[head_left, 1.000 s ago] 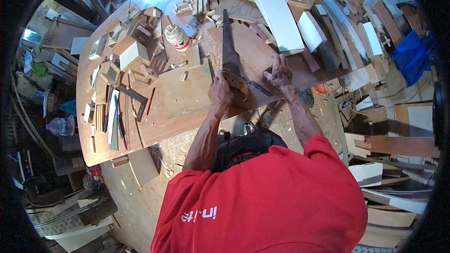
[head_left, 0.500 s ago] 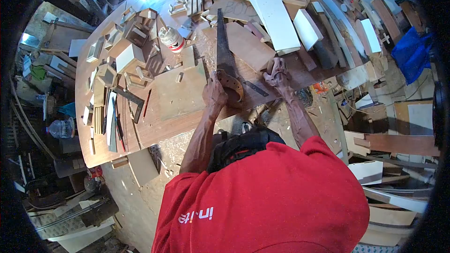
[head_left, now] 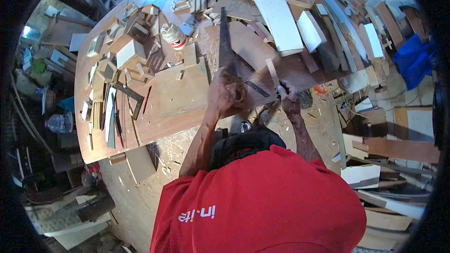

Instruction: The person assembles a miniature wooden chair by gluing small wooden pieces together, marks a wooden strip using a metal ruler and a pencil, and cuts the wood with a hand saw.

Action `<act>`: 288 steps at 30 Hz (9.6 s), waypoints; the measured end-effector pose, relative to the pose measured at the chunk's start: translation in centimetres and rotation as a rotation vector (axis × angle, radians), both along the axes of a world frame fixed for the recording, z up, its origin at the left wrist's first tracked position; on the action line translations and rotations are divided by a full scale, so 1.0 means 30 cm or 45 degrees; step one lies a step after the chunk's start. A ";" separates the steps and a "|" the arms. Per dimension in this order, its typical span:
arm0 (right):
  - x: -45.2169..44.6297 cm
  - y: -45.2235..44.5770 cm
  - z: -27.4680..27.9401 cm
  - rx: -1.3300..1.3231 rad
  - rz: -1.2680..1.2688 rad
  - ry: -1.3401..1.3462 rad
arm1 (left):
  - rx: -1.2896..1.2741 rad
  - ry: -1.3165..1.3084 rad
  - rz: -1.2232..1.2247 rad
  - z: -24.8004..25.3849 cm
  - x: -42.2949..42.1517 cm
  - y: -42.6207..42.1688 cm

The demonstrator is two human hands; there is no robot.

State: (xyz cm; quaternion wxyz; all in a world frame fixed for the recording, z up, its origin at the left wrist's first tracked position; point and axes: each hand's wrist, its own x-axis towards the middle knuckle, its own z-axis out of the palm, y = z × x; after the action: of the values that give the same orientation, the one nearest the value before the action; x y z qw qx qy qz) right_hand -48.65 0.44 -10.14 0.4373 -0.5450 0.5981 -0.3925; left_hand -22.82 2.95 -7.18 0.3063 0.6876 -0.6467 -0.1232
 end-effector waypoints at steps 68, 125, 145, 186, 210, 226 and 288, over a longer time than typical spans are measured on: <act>1.359 0.116 0.233 0.283 0.689 -0.538 | 0.003 2.013 0.534 0.084 0.884 0.428; 1.535 -0.148 -0.006 -0.364 0.794 0.125 | -0.322 1.596 0.511 -0.110 1.173 0.266; 1.556 -0.198 -0.059 -0.497 0.944 0.172 | -0.341 1.555 0.665 -0.086 1.149 0.270; 1.556 -0.194 -0.056 -0.466 0.984 0.181 | -0.663 1.839 0.938 -0.108 1.089 0.143; 1.479 -0.195 0.004 -0.423 0.901 0.133 | -0.476 1.909 0.939 -0.036 1.072 0.146; 1.523 -0.039 0.049 -0.363 1.167 0.563 | -0.569 1.989 0.840 -0.028 1.085 0.212; 1.456 0.029 0.234 -0.195 0.688 -0.288 | -0.624 2.021 0.614 0.021 0.975 0.254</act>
State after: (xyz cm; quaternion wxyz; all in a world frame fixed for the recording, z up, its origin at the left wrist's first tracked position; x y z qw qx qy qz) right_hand -4.97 1.32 -3.13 0.5473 -0.6685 0.3475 -0.3643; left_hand 6.42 10.58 -6.55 0.8248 0.4309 -0.0864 -0.3557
